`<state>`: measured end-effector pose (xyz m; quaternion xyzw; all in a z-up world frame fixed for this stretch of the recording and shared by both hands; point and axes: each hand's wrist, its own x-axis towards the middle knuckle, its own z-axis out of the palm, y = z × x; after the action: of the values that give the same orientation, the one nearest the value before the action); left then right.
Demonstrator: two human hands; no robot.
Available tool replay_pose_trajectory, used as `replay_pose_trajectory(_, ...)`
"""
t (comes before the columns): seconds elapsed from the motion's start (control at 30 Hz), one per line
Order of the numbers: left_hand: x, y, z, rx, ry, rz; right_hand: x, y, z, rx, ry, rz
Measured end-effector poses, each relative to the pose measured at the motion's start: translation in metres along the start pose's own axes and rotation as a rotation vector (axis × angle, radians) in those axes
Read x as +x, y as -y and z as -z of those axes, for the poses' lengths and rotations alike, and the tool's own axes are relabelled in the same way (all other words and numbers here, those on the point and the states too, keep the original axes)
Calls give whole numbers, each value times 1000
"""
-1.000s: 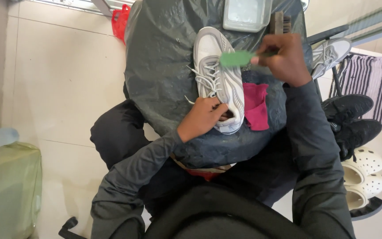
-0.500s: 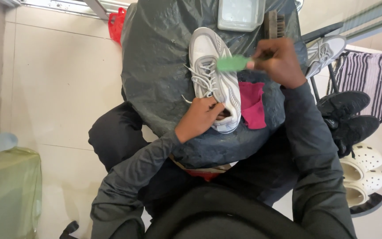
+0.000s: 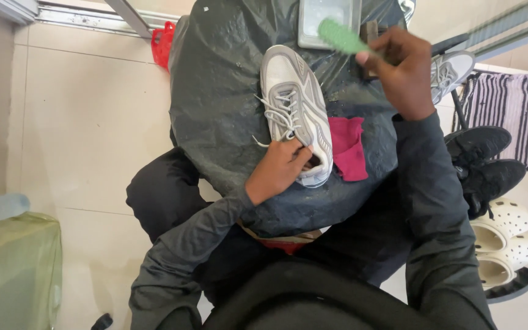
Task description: The person scrubs a white sneaker with a green brush, repeatedly dipping the brush into a container of liquid. They focus on the toe box, sides, and laces, holding the shoe steady with the left hand while scrubbing with the right.
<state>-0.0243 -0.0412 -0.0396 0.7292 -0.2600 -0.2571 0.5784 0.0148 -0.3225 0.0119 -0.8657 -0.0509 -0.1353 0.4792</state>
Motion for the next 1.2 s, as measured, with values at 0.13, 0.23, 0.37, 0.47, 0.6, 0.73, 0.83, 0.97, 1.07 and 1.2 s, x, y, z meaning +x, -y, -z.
replay_pose_trajectory(0.13, 0, -7, -3, 53, 3, -42, 18, -37, -8, -275, -125, 130)
replay_pose_trajectory(0.23, -2, -14, -4, 115, -37, -80, 33, -49, -20, -399, -132, 116)
replay_pose_trajectory(0.37, -6, -33, 9, 199, -76, -307, 49, -72, -31, -560, -107, 174)
replay_pose_trajectory(0.47, -9, -47, 20, 363, -181, -493, 50, -90, -33, -700, -48, 173)
replay_pose_trajectory(0.6, -5, -63, 36, 556, -244, -580, 49, -103, -32, -741, -70, 186)
replay_pose_trajectory(0.73, -4, -55, 43, 632, -171, -453, 51, -98, -30, -749, -14, 189)
replay_pose_trajectory(0.83, -6, -52, 44, 680, -103, -407, 48, -89, -29, -701, -58, 173)
replay_pose_trajectory(0.97, -8, -41, 37, 878, -82, -351, 44, -87, -30, -718, -79, 168)
replay_pose_trajectory(1.07, -7, -37, 28, 1093, -178, -343, 43, -81, -29, -685, -101, 162)
replay_pose_trajectory(1.2, -8, -33, 19, 1146, -228, -339, 40, -86, -29, -700, -110, 179)
